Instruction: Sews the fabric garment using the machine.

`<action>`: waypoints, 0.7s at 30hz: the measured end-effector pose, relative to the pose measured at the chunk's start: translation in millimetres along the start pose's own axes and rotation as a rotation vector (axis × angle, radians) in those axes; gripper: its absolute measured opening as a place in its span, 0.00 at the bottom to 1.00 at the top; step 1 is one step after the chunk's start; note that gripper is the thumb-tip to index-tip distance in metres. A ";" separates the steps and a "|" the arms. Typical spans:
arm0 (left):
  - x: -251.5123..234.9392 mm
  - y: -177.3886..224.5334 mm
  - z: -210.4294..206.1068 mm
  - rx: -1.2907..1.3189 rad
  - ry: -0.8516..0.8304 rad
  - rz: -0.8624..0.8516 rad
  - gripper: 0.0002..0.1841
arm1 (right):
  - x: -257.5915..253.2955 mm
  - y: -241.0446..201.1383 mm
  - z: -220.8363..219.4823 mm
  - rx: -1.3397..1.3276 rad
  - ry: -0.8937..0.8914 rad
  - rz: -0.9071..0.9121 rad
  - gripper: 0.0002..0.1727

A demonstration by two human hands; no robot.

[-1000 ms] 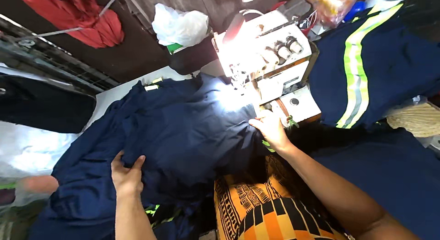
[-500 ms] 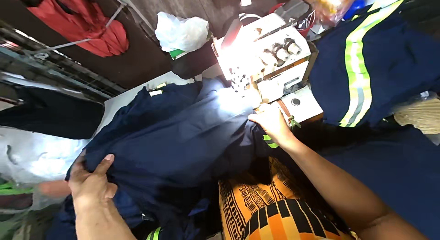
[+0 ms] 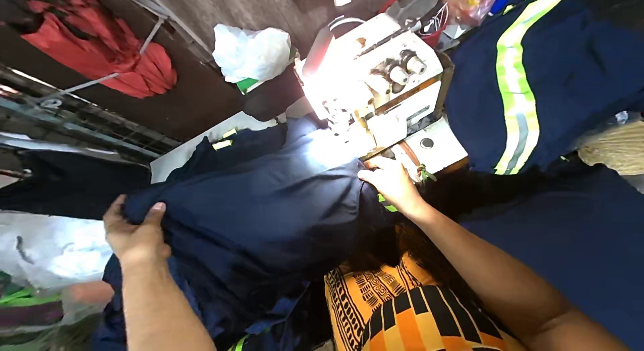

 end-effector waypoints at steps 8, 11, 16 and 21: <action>13.7 8.9 2.1 0.079 0.035 0.079 0.34 | -0.2 3.7 9.3 -0.066 0.009 0.085 0.07; 8.3 12.2 11.8 0.076 0.016 0.038 0.35 | 2.2 2.2 9.7 -0.018 0.061 0.117 0.08; 2.4 26.4 19.1 0.069 0.032 0.041 0.35 | -7.6 -13.8 11.1 0.125 0.231 0.321 0.13; -16.8 36.3 25.1 0.098 0.035 -0.016 0.36 | -15.3 -20.1 12.7 0.147 0.264 0.413 0.18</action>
Point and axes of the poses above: each hand's wrist, its own x-axis away from the middle knuckle, its own z-axis out of the back of the hand, y = z × x, the point moved 2 cm from there along -x, towards the middle knuckle, and after that the axes turned 1 degree about z, right-handed, at the moved point
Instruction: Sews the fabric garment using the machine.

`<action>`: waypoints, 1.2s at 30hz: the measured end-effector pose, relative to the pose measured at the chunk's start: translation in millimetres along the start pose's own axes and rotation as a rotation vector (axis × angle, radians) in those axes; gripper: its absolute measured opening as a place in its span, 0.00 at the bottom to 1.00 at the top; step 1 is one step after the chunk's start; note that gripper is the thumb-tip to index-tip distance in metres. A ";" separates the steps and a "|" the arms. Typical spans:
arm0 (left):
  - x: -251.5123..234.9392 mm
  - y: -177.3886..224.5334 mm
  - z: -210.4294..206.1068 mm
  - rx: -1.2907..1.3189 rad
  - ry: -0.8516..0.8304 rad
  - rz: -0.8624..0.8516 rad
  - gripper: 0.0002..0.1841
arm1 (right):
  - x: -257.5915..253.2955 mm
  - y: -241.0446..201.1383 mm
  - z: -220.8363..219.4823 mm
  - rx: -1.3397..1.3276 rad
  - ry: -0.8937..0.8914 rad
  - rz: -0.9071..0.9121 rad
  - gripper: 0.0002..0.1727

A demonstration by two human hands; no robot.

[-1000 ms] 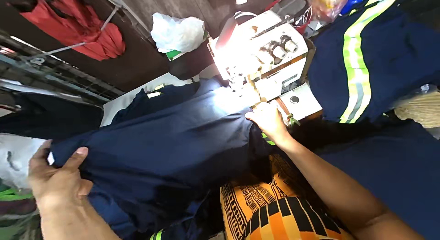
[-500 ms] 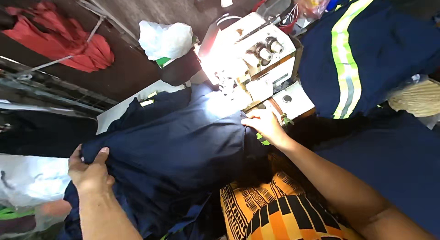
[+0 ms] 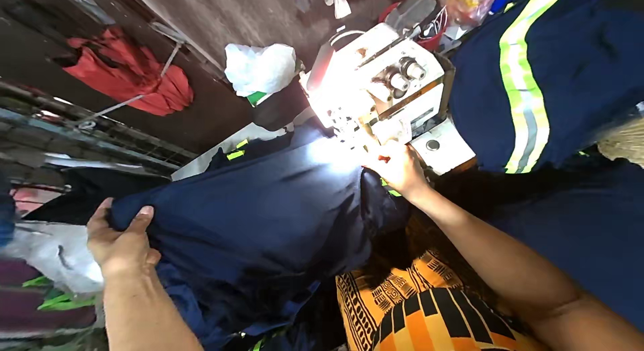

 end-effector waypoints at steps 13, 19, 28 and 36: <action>129.5 4.9 -91.5 -0.141 -0.434 -0.285 0.28 | 54.8 52.3 56.8 0.066 -0.370 -0.128 0.19; 369.6 -75.0 -167.2 0.323 -0.995 0.897 0.24 | 141.0 126.6 70.5 0.186 -0.509 -0.357 0.37; 282.1 -53.8 -47.6 0.437 -0.238 0.497 0.12 | 148.3 164.1 179.4 -0.260 -0.053 -0.333 0.13; 264.8 -62.1 -79.2 0.598 -0.214 0.507 0.13 | 115.7 172.1 165.8 0.503 -0.437 -0.279 0.12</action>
Point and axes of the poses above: each hand's wrist, its own x-axis away from the middle knuckle, its own z-axis out of the back of the hand, y = z × x, the point moved 2 cm from there along -x, towards the middle knuckle, and after that the axes turned 1 degree about z, right-handed, at the moved point
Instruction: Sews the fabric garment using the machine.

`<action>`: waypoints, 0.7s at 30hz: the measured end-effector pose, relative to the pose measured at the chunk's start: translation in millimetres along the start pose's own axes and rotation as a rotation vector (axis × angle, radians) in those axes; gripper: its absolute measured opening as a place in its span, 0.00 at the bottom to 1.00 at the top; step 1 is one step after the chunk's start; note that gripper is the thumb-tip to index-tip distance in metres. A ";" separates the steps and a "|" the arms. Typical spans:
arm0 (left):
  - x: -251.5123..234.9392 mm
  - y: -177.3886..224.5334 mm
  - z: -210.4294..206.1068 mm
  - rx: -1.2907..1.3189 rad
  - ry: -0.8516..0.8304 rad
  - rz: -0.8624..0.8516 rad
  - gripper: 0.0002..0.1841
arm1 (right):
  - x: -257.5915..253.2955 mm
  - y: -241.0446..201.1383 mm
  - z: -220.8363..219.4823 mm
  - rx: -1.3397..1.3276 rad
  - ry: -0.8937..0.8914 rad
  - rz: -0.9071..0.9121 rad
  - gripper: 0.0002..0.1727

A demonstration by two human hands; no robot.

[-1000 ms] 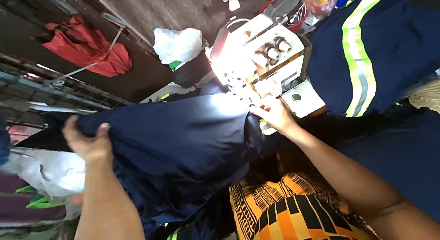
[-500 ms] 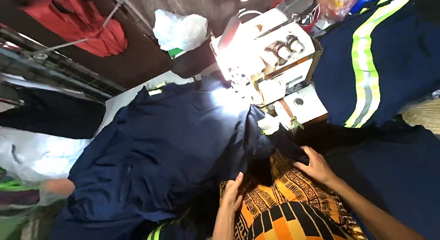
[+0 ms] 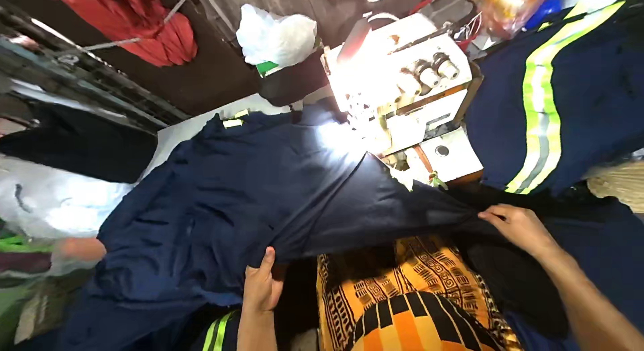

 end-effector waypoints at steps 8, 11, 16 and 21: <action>22.0 -0.6 -27.4 0.219 -0.071 -0.039 0.28 | -51.0 -191.7 31.5 -0.295 0.241 0.295 0.19; 19.9 4.3 -40.3 -0.029 -0.018 -0.154 0.50 | -98.5 -227.3 8.3 -0.279 -0.143 0.301 0.24; 18.4 7.2 -34.5 -0.113 0.052 -0.160 0.41 | -118.3 -221.0 -10.5 -0.774 -0.206 0.303 0.11; 25.5 1.8 -35.2 -0.102 -0.001 -0.138 0.39 | -102.0 -211.8 7.1 -0.833 -0.133 0.264 0.09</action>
Point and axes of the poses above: each hand's wrist, its own x-axis away from the middle knuckle, its own z-axis out of the back of the hand, y = z × x, the point moved 2 cm from there along -x, towards the middle knuckle, and after that the axes turned 1 degree about z, right-handed, at the moved point
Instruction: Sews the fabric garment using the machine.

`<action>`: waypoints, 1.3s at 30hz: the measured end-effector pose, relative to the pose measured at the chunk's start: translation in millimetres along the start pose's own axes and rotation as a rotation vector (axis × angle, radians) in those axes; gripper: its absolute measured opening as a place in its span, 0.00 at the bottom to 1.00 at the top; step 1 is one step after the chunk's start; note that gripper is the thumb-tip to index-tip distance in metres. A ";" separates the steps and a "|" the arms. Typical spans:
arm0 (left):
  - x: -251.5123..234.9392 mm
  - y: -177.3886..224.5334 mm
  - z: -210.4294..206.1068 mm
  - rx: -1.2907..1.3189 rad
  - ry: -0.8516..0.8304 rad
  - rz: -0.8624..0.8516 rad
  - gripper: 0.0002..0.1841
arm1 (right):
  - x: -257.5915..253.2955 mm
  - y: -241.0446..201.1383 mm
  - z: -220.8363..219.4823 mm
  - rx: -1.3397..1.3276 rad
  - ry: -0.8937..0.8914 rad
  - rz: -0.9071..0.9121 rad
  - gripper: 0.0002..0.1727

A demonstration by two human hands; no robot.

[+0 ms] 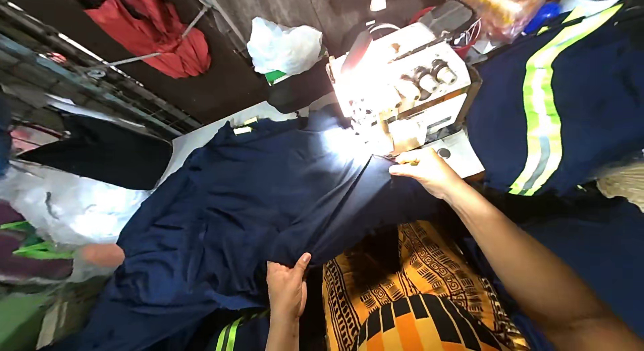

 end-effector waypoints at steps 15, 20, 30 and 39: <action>17.2 2.1 0.7 0.085 -0.016 -0.085 0.32 | -2.6 -6.1 9.5 0.143 0.046 -0.137 0.05; 21.4 13.4 -3.0 0.030 -0.003 -0.093 0.32 | 1.6 -8.7 12.6 0.217 0.074 -0.012 0.05; 2.7 24.7 -9.4 0.042 -0.026 -0.224 0.29 | -21.1 -16.4 4.0 0.222 0.123 0.049 0.17; -91.1 81.2 2.3 -0.174 -0.108 -0.439 0.30 | -17.6 -20.4 -15.9 0.120 0.200 -0.061 0.14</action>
Point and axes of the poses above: each hand's wrist, its own x-axis away from the middle knuckle, its own z-axis out of the back of the hand, y = z × x, the point moved 2 cm from there along -x, towards the middle knuckle, and after that the axes turned 1 degree about z, right-handed, at the moved point
